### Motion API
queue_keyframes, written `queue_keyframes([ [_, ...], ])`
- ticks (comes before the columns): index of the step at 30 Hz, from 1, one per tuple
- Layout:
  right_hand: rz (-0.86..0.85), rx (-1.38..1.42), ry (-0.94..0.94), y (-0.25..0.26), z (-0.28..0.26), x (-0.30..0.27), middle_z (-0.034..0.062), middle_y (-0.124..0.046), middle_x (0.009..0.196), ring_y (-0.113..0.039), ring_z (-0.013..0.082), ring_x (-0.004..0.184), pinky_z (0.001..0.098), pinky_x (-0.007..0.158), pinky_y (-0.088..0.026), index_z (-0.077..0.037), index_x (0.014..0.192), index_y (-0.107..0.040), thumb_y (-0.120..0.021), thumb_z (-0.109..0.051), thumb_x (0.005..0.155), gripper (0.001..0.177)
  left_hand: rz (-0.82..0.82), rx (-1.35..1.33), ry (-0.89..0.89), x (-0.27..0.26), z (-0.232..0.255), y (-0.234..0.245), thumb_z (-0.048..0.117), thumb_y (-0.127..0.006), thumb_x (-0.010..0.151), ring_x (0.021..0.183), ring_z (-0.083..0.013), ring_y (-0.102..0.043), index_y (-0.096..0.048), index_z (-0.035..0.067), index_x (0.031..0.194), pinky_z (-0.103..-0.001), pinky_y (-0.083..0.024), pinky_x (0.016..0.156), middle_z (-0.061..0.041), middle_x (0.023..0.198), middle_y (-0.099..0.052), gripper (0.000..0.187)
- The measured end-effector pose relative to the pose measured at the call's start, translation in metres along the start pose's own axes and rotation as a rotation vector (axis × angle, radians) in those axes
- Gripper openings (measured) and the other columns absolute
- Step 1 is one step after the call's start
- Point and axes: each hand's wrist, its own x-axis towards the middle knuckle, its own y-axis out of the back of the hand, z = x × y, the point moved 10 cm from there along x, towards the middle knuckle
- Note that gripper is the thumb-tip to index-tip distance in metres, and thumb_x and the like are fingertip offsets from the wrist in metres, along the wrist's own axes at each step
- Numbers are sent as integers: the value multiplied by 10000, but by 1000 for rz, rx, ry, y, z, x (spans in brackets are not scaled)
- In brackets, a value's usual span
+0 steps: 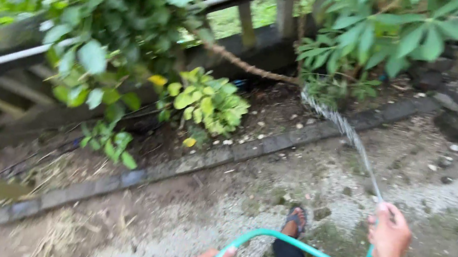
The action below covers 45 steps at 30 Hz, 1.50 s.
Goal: Watering various plants and flower beds in a garden using a hose
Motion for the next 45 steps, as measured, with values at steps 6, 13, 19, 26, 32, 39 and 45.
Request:
queue_keyframes([
  [6,-32,-66,12,22,-17,-73,47,-570,706,-397,79,418,244,314,-266,-170,1243,-646,-584,-257,1077,198,-120,94,-5,-75,-8,43,772,-678,761,812,-268,-683,-700,241,700,-379,-474,761,-35,714,-726,535],
  [13,-293,-194,-23,-16,-14,-116,57,-557,693,-412,112,453,252,347,-265,-152,1147,-668,-599,-225,1059,133,-62,-2,44,-114,-41,47,735,-721,774,679,-232,-585,-590,218,626,-375,-426,680,-22,620,-631,554],
  [19,-551,-473,48,-59,-20,-129,76,-649,653,-477,168,450,309,398,-341,-157,1109,-745,-619,-246,1020,178,-18,-1,119,-135,-42,22,785,-682,768,765,-304,-639,-543,220,624,-405,-425,692,-59,648,-640,599],
  [26,-622,-552,28,-57,-46,-134,63,-645,655,-486,175,446,308,418,-363,-170,1117,-741,-611,-249,1030,175,-5,-53,147,-160,-5,4,776,-685,773,729,-265,-587,-461,204,623,-418,-379,650,-42,643,-590,633],
  [32,-607,-389,54,-54,-45,-104,86,-591,695,-430,154,455,293,374,-315,-118,1111,-690,-599,-210,1054,142,88,-128,175,-176,-6,11,713,-716,747,737,-304,-601,-503,210,606,-408,-421,676,-66,626,-605,564],
  [39,-586,-362,74,-67,-72,-123,126,-617,720,-466,169,458,286,351,-315,-104,1233,-686,-577,-203,1084,210,96,-175,214,-181,-26,26,711,-721,801,630,-207,-472,-433,211,616,-363,-343,619,11,584,-503,606],
  [45,-861,-660,158,-109,-87,-210,119,-698,715,-478,153,502,262,428,-346,-136,1213,-756,-597,-204,1035,248,108,-218,176,-169,-38,20,709,-735,798,601,-197,-448,-435,210,584,-360,-347,613,20,548,-498,620],
])
